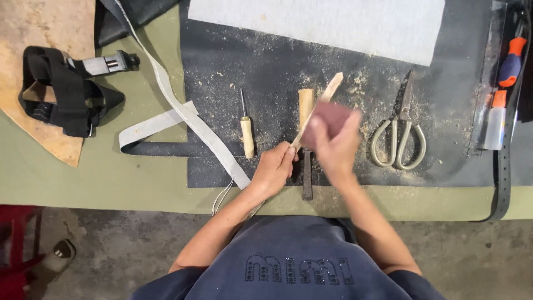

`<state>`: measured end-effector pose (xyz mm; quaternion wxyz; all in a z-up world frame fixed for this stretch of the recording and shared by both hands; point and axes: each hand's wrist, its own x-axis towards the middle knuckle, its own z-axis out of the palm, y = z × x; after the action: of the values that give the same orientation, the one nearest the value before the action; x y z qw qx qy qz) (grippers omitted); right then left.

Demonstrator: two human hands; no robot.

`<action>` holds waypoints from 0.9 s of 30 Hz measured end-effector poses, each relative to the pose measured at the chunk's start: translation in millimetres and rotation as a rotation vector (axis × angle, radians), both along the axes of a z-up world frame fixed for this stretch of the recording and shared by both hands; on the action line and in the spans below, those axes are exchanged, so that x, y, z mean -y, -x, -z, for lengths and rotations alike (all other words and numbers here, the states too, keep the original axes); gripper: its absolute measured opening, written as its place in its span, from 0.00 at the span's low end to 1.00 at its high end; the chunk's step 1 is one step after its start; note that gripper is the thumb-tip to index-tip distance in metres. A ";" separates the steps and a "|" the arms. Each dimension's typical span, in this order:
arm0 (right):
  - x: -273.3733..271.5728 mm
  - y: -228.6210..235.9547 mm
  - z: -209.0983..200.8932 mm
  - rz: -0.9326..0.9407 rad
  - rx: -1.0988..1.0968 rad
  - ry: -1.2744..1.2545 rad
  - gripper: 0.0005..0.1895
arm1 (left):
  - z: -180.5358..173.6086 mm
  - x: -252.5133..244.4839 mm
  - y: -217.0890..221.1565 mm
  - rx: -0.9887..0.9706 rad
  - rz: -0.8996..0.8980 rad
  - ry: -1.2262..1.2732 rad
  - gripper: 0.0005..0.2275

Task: Sanding a long thin wooden handle with sandpaper on a workshop table to smooth the surface.

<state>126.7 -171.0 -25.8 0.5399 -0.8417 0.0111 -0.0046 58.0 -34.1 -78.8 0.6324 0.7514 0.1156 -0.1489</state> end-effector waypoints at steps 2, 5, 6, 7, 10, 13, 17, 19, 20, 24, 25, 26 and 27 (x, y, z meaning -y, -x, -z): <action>-0.3 -4.1 -0.3 -0.004 0.015 0.008 0.20 | -6.1 -1.0 -1.3 -0.010 0.005 0.002 0.15; 8.2 -29.0 17.7 0.002 0.131 0.048 0.20 | -12.1 -1.7 -1.0 -0.020 0.014 -0.007 0.14; 12.0 -39.9 25.7 0.015 0.235 0.084 0.20 | -14.9 -2.7 -0.8 -0.017 0.022 -0.016 0.14; 8.2 -26.4 17.2 0.015 0.244 0.080 0.20 | -14.8 -2.4 -0.6 -0.008 0.021 -0.019 0.14; 0.3 -4.0 6.8 -0.052 0.081 0.022 0.20 | -17.8 -3.5 -1.6 -0.046 0.009 -0.022 0.15; 9.1 -19.2 30.8 -0.045 0.026 0.051 0.21 | -20.7 -2.1 -0.3 -0.035 0.029 -0.026 0.15; 4.0 -15.2 16.3 0.001 0.185 0.050 0.21 | -17.0 -0.6 2.4 -0.011 0.009 -0.034 0.14; -0.8 -1.9 4.7 -0.012 0.114 0.011 0.20 | -15.2 -1.3 1.4 -0.006 0.001 -0.042 0.14; 2.0 -0.6 9.4 -0.036 0.056 0.023 0.20 | -14.8 -1.3 1.2 0.002 0.005 -0.056 0.14; 18.9 -44.8 31.9 -0.014 0.157 0.003 0.18 | -24.9 0.8 3.7 -0.008 0.018 -0.076 0.14; 15.0 -31.9 20.2 -0.011 0.163 0.000 0.18 | -24.1 1.5 6.1 -0.001 0.021 -0.080 0.14; 10.2 -19.2 7.5 -0.010 0.153 0.031 0.19 | -24.3 1.3 8.2 -0.001 0.017 -0.077 0.14; 5.0 -10.6 -5.7 -0.020 0.148 0.065 0.20 | -24.4 1.5 7.2 0.004 0.005 -0.073 0.15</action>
<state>137.3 -176.0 -20.2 0.5118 -0.8561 -0.0373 -0.0620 50.8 -35.6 -54.4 0.6044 0.7745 0.1181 -0.1447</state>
